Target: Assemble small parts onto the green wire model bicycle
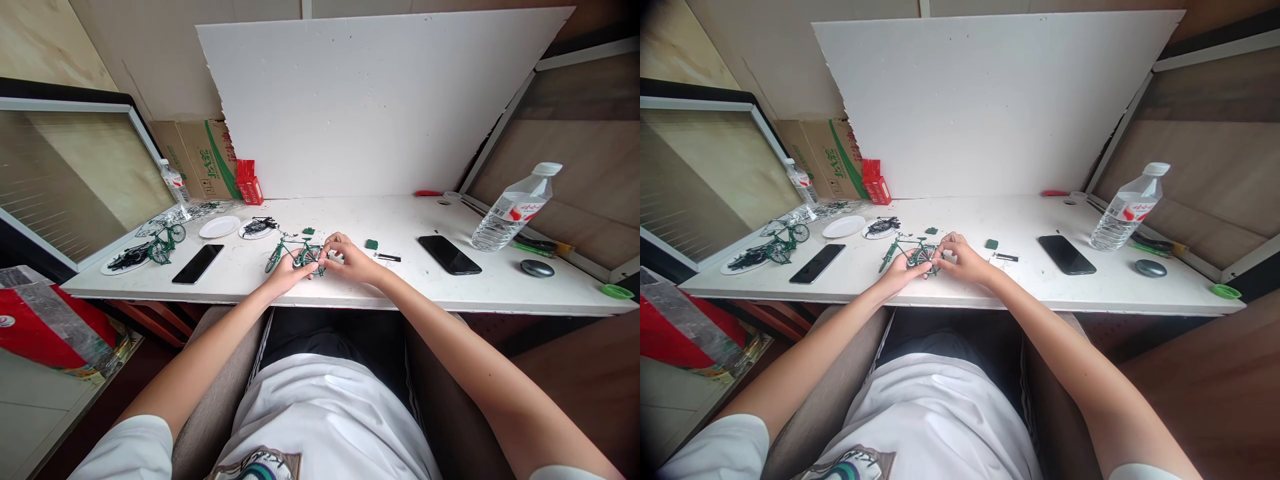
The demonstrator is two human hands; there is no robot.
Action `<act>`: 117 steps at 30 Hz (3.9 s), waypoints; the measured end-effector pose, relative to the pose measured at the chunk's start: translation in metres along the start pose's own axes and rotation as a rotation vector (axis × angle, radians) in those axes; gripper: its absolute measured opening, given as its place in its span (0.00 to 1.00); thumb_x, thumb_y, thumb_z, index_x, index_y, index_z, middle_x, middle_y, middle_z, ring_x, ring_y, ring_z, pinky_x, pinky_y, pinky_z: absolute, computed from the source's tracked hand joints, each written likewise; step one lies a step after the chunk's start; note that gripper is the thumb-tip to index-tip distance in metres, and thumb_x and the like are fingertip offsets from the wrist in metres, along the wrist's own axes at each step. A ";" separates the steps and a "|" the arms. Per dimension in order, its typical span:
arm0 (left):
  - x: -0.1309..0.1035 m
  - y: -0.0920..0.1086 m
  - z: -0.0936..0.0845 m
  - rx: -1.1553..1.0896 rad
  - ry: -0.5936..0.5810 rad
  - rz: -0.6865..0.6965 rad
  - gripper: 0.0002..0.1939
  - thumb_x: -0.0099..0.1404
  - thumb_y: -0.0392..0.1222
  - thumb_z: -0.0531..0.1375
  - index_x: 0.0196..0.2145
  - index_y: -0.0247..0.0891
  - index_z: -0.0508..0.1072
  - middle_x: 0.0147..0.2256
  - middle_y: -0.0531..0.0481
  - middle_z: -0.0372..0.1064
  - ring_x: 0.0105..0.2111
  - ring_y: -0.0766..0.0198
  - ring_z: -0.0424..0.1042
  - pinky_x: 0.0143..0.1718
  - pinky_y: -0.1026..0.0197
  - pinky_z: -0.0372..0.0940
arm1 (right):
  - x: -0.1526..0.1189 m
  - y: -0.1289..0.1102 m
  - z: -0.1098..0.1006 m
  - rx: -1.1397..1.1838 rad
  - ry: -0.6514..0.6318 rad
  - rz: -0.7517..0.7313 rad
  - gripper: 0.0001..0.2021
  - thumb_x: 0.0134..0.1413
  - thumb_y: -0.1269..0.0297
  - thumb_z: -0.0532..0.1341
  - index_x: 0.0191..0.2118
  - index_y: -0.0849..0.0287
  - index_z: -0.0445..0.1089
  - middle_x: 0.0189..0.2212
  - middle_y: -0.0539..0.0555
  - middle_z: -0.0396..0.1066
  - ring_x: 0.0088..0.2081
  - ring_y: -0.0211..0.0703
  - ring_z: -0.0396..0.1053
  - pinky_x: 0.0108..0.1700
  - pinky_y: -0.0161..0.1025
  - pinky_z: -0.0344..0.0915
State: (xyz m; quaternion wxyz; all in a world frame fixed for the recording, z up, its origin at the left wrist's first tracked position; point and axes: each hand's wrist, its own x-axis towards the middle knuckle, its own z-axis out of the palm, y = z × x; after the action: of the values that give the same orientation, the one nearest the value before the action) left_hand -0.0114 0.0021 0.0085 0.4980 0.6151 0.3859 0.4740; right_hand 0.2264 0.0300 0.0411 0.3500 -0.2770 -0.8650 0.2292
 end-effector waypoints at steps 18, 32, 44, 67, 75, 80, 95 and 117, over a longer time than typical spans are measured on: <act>0.002 0.004 0.000 -0.107 0.034 -0.031 0.21 0.59 0.50 0.77 0.43 0.36 0.79 0.40 0.47 0.79 0.33 0.64 0.74 0.40 0.58 0.70 | 0.002 -0.003 0.008 0.144 0.042 0.099 0.10 0.69 0.52 0.66 0.45 0.51 0.79 0.50 0.58 0.72 0.56 0.52 0.72 0.53 0.49 0.76; 0.005 0.018 -0.008 -0.466 -0.024 -0.329 0.11 0.56 0.37 0.78 0.32 0.32 0.81 0.38 0.42 0.80 0.38 0.61 0.74 0.43 0.56 0.65 | 0.004 -0.006 0.013 0.202 0.084 0.190 0.14 0.68 0.46 0.66 0.45 0.51 0.82 0.50 0.58 0.75 0.56 0.53 0.72 0.54 0.48 0.72; 0.005 0.019 -0.008 -0.497 -0.022 -0.352 0.10 0.58 0.34 0.77 0.31 0.32 0.80 0.37 0.42 0.79 0.35 0.63 0.73 0.40 0.57 0.64 | 0.004 -0.001 0.016 0.219 0.071 0.205 0.17 0.70 0.44 0.64 0.46 0.52 0.80 0.51 0.57 0.75 0.56 0.51 0.72 0.55 0.47 0.69; 0.005 0.008 -0.012 -0.493 -0.101 -0.262 0.12 0.62 0.42 0.77 0.39 0.34 0.84 0.42 0.42 0.80 0.39 0.61 0.74 0.40 0.57 0.64 | 0.002 -0.004 0.020 0.240 0.121 0.244 0.18 0.69 0.43 0.64 0.46 0.52 0.79 0.52 0.57 0.75 0.54 0.52 0.74 0.56 0.49 0.70; 0.005 0.010 -0.011 -0.482 -0.086 -0.259 0.12 0.61 0.42 0.78 0.39 0.34 0.84 0.42 0.41 0.80 0.40 0.61 0.73 0.40 0.58 0.63 | 0.002 -0.005 0.021 0.239 0.134 0.257 0.17 0.68 0.43 0.64 0.45 0.52 0.80 0.52 0.57 0.75 0.54 0.51 0.74 0.56 0.48 0.71; 0.003 0.014 -0.008 -0.474 -0.073 -0.254 0.13 0.61 0.42 0.78 0.38 0.33 0.83 0.41 0.41 0.80 0.40 0.61 0.74 0.39 0.58 0.64 | 0.002 -0.006 0.021 0.236 0.140 0.260 0.16 0.69 0.44 0.64 0.45 0.52 0.79 0.52 0.56 0.75 0.54 0.50 0.74 0.56 0.48 0.71; 0.003 0.022 -0.011 -0.505 -0.011 -0.280 0.13 0.59 0.39 0.79 0.36 0.33 0.82 0.41 0.42 0.80 0.40 0.61 0.75 0.41 0.58 0.65 | 0.002 0.018 0.030 0.193 0.326 0.233 0.14 0.74 0.48 0.57 0.51 0.53 0.69 0.51 0.57 0.73 0.50 0.49 0.70 0.54 0.48 0.69; 0.003 0.043 -0.028 -0.533 0.026 -0.256 0.14 0.59 0.35 0.79 0.34 0.34 0.77 0.39 0.46 0.79 0.33 0.67 0.70 0.35 0.60 0.60 | -0.001 0.011 0.001 -0.254 0.059 -0.051 0.13 0.75 0.66 0.55 0.44 0.54 0.79 0.43 0.61 0.78 0.51 0.59 0.72 0.54 0.56 0.69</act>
State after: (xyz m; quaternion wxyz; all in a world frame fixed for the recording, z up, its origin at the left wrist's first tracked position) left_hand -0.0378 0.0027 0.0523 0.6928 0.4026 0.3287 0.4999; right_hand 0.2296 0.0374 0.0332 0.3430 -0.3037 -0.8832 0.1005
